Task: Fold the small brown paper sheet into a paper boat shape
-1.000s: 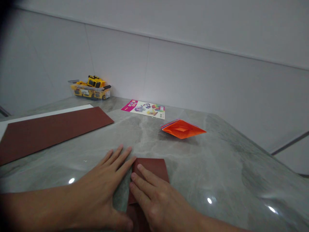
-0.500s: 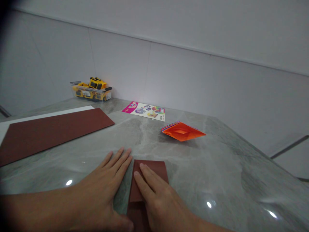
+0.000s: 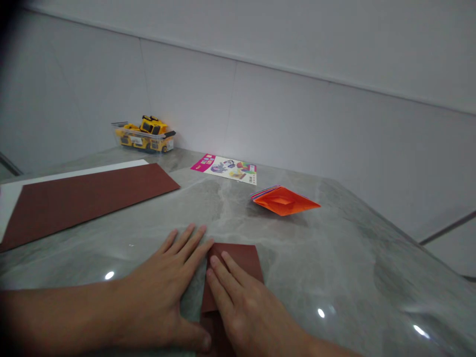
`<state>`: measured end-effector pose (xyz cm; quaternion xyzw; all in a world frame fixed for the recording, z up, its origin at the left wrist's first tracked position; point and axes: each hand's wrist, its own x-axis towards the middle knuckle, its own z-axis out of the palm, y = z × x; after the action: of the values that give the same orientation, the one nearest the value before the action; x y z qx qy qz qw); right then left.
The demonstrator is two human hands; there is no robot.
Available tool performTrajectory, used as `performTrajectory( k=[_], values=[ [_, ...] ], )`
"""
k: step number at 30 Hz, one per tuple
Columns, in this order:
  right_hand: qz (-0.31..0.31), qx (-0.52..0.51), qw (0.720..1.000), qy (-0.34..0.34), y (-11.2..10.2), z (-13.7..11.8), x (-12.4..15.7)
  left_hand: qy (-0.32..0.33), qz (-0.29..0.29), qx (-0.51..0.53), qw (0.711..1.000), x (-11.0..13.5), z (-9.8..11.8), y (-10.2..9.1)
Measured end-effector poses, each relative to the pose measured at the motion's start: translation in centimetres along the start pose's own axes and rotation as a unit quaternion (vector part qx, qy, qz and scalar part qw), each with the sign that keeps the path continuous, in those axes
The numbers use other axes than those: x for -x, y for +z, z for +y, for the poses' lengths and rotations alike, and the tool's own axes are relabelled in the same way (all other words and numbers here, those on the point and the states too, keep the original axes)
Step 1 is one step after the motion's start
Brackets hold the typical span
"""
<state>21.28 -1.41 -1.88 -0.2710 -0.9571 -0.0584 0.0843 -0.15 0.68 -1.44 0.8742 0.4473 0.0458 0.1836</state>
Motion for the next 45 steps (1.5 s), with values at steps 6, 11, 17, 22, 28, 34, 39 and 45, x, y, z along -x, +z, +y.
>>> performTrajectory(
  k=[6,11,17,22,28,34,39,45],
  values=[
    [-0.001,0.010,1.000,-0.005,0.0,0.0,-0.2,0.011,-0.024,-0.017,0.999,-0.1,0.0,-0.5],
    [-0.012,0.011,1.000,-0.002,0.2,0.0,-0.2,0.019,-0.015,-0.015,1.000,-0.1,0.1,-0.5],
    [0.109,0.006,0.994,-0.022,0.9,0.4,0.7,0.000,0.002,0.062,0.998,0.2,-0.4,-0.4],
    [0.191,0.061,0.980,-0.016,0.9,0.8,1.0,-0.014,0.087,0.419,0.904,-0.5,-0.6,-0.5],
    [0.212,0.116,0.970,-0.029,0.1,0.4,0.7,-0.056,-0.022,0.756,0.652,-1.6,0.6,0.1],
    [0.162,0.125,0.976,-0.076,-0.3,-0.5,0.0,-0.061,-0.045,0.797,0.599,-1.9,0.6,0.5],
    [0.148,0.101,0.980,-0.090,-0.3,-0.6,-0.3,-0.079,-0.031,0.797,0.597,-2.0,0.3,0.7],
    [0.139,0.109,0.980,-0.087,-0.2,-0.7,-0.3,-0.092,-0.015,0.807,0.584,-2.0,0.4,0.4]
  ],
)
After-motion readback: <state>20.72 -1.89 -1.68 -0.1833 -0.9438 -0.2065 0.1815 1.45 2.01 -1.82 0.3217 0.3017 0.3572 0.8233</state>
